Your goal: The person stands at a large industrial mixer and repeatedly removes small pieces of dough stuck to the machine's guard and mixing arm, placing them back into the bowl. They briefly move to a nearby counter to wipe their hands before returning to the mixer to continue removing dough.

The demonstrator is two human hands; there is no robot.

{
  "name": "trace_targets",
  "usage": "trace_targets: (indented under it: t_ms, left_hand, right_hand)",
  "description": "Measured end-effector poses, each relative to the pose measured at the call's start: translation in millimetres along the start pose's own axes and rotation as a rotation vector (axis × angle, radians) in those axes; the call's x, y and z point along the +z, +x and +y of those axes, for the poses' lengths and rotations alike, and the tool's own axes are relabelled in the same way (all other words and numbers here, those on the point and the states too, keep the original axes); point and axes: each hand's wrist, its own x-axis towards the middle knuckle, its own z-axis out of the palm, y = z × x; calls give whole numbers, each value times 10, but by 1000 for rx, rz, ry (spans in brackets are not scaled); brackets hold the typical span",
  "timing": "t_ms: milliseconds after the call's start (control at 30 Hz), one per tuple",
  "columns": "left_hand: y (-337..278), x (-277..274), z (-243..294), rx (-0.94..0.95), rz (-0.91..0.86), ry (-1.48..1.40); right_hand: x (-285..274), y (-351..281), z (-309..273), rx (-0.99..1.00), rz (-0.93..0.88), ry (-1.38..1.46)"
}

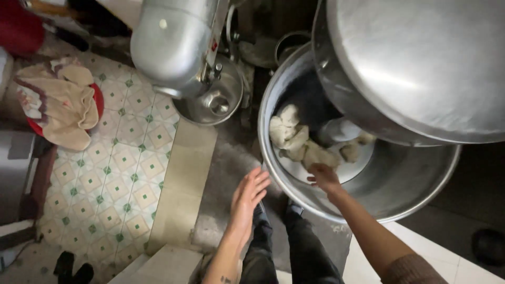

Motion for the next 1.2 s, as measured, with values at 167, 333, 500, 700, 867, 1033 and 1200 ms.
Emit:
trace_targets:
  t_ms: [167, 333, 500, 700, 867, 1033, 1200]
  left_hand:
    - [-4, -221, 40, -97, 136, 55]
    - [-53, -482, -205, -155, 219, 60]
    - [-196, -591, -181, -234, 356, 65]
    - [5, -650, -651, -221, 327, 47]
    - [55, -206, -395, -186, 161, 110]
    - [26, 146, -271, -120, 14, 108]
    - [-22, 393, -141, -80, -127, 272]
  right_hand:
    - [6, 674, 226, -37, 38, -70]
    - [-84, 1293, 425, 109, 103, -735]
    - [-416, 2116, 1117, 56, 215, -1030]
    - [-870, 1725, 900, 121, 80, -1548]
    - [-1395, 1244, 914, -37, 40, -1581]
    - [-1336, 128, 882, -141, 5, -669]
    - [-733, -1415, 105, -396, -128, 247]
